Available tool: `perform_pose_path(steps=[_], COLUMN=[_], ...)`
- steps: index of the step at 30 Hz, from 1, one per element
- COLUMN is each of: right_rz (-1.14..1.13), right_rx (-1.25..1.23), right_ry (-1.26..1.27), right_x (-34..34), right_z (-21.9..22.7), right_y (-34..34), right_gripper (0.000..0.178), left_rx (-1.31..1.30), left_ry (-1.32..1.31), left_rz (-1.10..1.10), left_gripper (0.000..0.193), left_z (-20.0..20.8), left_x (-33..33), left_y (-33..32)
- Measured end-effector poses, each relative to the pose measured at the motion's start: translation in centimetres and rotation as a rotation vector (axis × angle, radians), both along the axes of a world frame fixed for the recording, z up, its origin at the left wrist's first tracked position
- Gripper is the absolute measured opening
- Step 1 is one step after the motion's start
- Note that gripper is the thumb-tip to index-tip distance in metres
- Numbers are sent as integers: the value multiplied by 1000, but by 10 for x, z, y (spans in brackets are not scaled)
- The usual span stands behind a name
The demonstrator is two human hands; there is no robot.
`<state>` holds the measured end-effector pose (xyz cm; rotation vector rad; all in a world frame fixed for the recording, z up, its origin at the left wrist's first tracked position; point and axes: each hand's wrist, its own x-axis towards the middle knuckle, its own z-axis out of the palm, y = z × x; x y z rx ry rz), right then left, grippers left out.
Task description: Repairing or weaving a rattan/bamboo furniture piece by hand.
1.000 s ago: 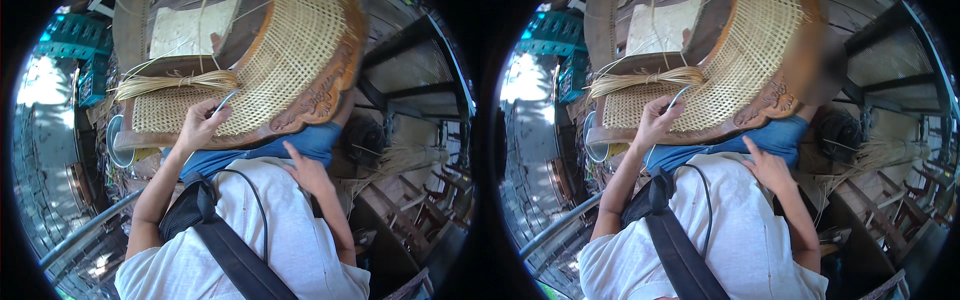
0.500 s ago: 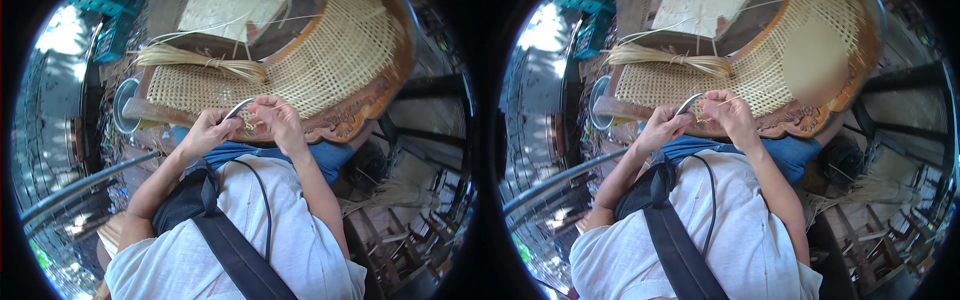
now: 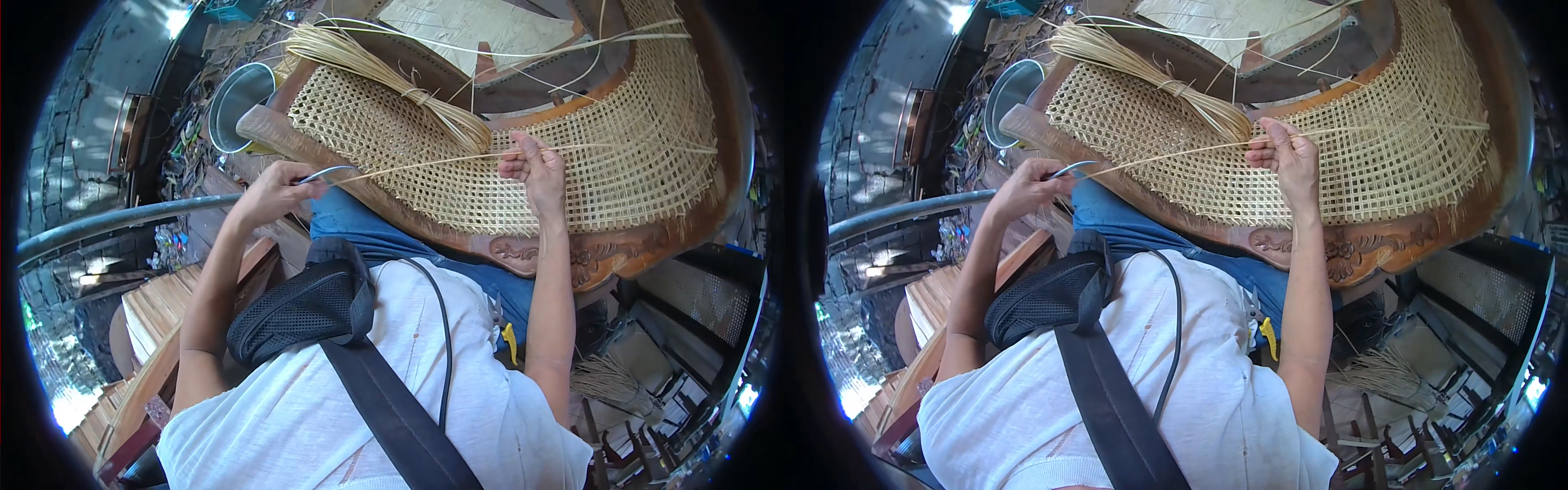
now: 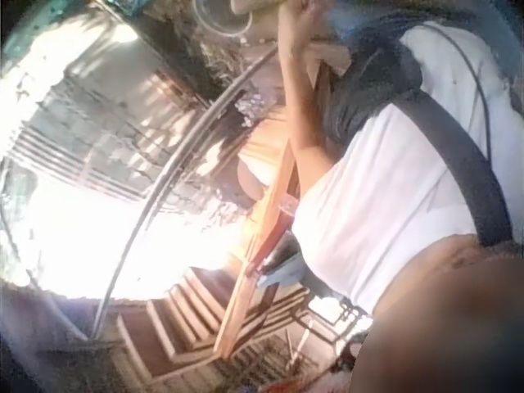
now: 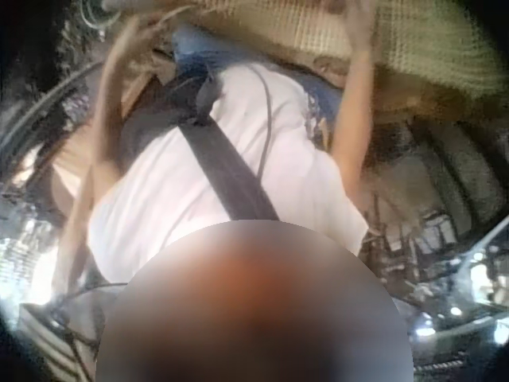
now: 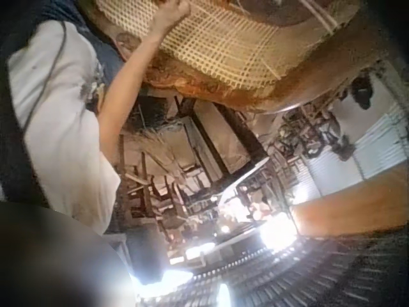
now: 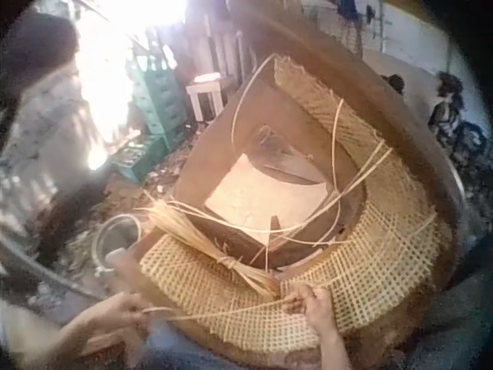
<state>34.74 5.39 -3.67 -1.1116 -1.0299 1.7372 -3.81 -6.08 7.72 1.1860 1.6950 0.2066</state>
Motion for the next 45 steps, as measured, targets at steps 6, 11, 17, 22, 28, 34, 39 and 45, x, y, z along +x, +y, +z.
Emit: perform_pose_path(steps=[6, 11, 17, 22, 28, 34, 39, 45], right_rz=[76, 61, 104, 63, 10, -96, -170, -231], right_rx=[-13, 1, 9, -33, -33, -22, -42, -25], right_ry=[91, 231, 198, 148, 198, 184, 130, 68], right_x=[-2, 6, 15, 10, 15, 36, 63, 77], right_z=[-16, -20, -21, -23, -31, -35, -33, -28], right_y=[26, 42, 46, 43, 40, 46, 55, 50], right_gripper=[41, 33, 31, 30, 34, 34, 36, 43], left_rx=[81, 33, 4, 22, -78, -105, -92, -31], left_ry=[57, 73, 88, 142, -128, -176, -145, -222], left_rz=[58, 185, 207, 201, 289, 235, 210, 219], left_gripper=[17, 15, 17, 18, 20, 18, 18, 17], left_z=[10, 19, 11, 9, 16, 21, 28, 26], left_x=[-28, -43, -62, -74, -73, -78, -89, -93], left_y=[-8, -15, -21, -32, -39, -35, -39, -40])
